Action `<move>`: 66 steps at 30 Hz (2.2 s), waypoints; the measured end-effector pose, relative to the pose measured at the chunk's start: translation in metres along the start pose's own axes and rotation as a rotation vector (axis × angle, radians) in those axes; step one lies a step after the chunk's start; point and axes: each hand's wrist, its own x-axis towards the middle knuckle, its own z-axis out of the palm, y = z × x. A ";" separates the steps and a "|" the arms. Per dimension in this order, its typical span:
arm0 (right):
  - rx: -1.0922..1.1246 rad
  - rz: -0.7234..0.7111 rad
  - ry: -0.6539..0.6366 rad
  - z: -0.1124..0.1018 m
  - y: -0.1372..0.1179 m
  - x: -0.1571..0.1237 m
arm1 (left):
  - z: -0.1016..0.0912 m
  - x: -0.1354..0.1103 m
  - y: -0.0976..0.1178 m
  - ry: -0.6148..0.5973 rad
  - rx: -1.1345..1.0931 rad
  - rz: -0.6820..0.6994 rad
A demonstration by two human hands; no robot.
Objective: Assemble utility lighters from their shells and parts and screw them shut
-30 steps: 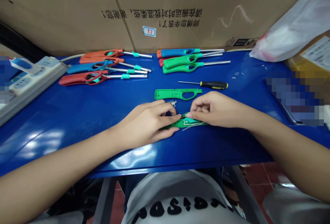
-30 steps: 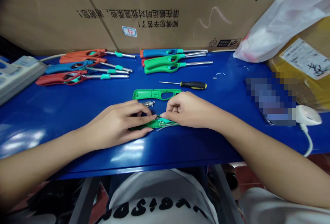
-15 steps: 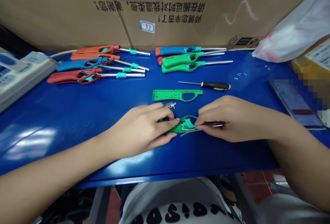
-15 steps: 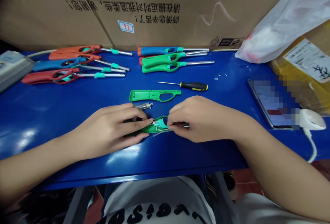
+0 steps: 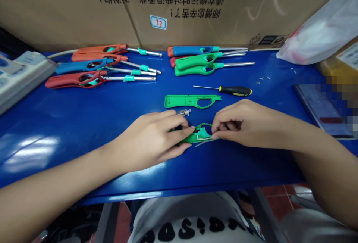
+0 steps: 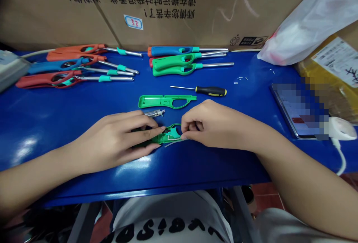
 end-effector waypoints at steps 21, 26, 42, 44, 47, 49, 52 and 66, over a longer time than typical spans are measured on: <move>0.087 0.130 0.113 0.001 0.001 0.003 | -0.002 0.003 0.002 -0.040 0.214 0.000; -0.020 -0.081 0.089 -0.004 0.000 -0.003 | -0.003 0.003 0.003 -0.017 0.243 0.010; -0.197 -0.269 0.067 0.007 0.000 0.000 | 0.000 0.001 -0.005 0.044 0.209 -0.008; -0.215 -0.271 0.063 0.008 0.000 0.001 | 0.000 0.001 -0.005 0.036 0.203 -0.016; -0.225 -0.282 0.078 0.011 0.001 0.002 | 0.000 0.002 -0.003 0.014 0.201 -0.028; -0.227 -0.309 0.120 0.013 0.004 0.003 | 0.000 0.003 -0.002 0.004 0.216 -0.032; -0.260 -0.363 0.196 0.015 0.008 0.004 | -0.001 0.003 -0.001 0.005 0.254 -0.024; -0.735 -0.335 0.152 0.019 -0.011 -0.004 | 0.000 0.002 -0.001 -0.013 0.263 -0.010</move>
